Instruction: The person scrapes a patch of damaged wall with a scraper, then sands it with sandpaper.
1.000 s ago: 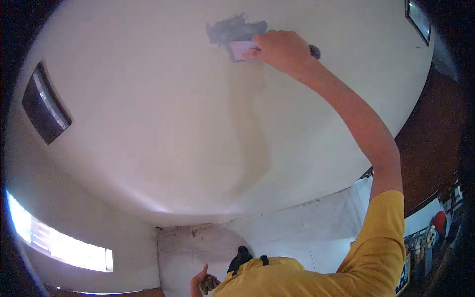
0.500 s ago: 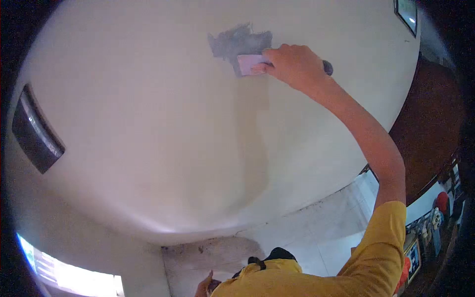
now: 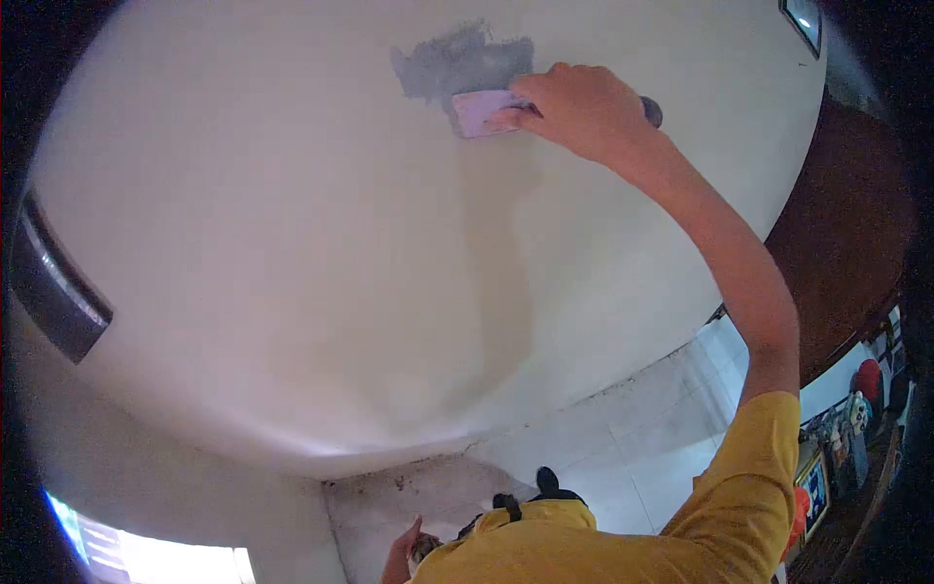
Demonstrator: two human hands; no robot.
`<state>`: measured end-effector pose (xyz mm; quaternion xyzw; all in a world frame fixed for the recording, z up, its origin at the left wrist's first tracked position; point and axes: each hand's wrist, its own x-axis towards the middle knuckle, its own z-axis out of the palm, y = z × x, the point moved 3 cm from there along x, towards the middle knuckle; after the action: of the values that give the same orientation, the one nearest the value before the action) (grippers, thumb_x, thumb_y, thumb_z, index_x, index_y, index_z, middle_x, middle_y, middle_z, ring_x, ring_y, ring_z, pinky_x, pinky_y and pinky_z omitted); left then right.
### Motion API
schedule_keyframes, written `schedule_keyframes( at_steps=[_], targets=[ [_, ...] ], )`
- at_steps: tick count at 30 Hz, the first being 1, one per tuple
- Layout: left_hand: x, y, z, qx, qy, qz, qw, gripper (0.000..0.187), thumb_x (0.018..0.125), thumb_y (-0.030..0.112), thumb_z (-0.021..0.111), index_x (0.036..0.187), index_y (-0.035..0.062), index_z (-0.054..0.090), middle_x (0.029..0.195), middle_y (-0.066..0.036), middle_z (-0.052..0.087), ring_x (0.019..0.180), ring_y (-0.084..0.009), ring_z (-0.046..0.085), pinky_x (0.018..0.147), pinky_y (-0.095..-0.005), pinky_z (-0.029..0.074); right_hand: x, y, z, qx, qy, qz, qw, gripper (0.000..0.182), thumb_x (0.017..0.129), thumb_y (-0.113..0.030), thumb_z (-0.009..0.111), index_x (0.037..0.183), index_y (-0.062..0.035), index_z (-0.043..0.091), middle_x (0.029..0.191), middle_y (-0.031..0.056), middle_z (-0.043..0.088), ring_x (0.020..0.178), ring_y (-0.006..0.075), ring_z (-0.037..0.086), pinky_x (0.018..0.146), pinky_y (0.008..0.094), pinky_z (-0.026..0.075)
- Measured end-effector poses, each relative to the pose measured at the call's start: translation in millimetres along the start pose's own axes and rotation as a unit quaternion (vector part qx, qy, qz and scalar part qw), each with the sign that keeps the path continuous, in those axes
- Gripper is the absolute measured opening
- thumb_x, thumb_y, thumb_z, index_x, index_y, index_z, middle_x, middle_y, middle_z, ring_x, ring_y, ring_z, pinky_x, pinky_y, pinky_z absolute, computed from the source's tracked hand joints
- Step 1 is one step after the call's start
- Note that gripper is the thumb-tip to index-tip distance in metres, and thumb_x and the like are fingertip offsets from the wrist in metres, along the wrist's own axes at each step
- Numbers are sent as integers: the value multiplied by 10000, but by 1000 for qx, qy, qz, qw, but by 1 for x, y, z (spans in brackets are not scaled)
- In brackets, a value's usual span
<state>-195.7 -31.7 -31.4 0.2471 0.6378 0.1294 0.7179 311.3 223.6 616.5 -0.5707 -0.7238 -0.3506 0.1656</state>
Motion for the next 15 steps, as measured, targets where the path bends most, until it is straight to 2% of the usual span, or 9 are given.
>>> schedule_keyframes(
  at_steps=[5, 11, 14, 15],
  targets=[
    [-6, -15, 0, 3, 3, -17, 1000, 1006, 812, 807, 122, 985, -16, 674, 868, -152, 690, 725, -272, 651, 712, -354, 527, -4, -4, -1, -21, 24, -3, 999, 472, 871, -553, 500, 872, -96, 620, 712, 133, 638, 687, 323, 645, 631, 447, 527],
    [-8, -22, 2, 0, 2, -21, 1000, 1009, 809, 810, 122, 988, -17, 672, 871, -153, 690, 729, -274, 652, 714, -357, 527, -1, -13, -5, -12, 19, 2, 1000, 476, 874, -554, 489, 878, -95, 618, 711, 128, 638, 692, 321, 645, 619, 441, 526],
    [-2, -17, 4, 1, 0, -16, 1000, 1011, 808, 811, 122, 990, -18, 671, 873, -153, 690, 731, -275, 652, 714, -359, 528, -7, 3, -12, -28, -16, 21, 999, 473, 879, -546, 486, 870, -92, 616, 709, 134, 635, 695, 324, 644, 620, 443, 525],
    [1, -14, 7, 3, -2, -13, 1000, 1011, 807, 811, 122, 991, -18, 671, 873, -153, 690, 732, -275, 652, 715, -360, 528, -4, 3, -12, -24, 1, 19, 1000, 470, 880, -545, 486, 870, -94, 616, 708, 135, 635, 697, 326, 644, 619, 446, 525]
  ],
)
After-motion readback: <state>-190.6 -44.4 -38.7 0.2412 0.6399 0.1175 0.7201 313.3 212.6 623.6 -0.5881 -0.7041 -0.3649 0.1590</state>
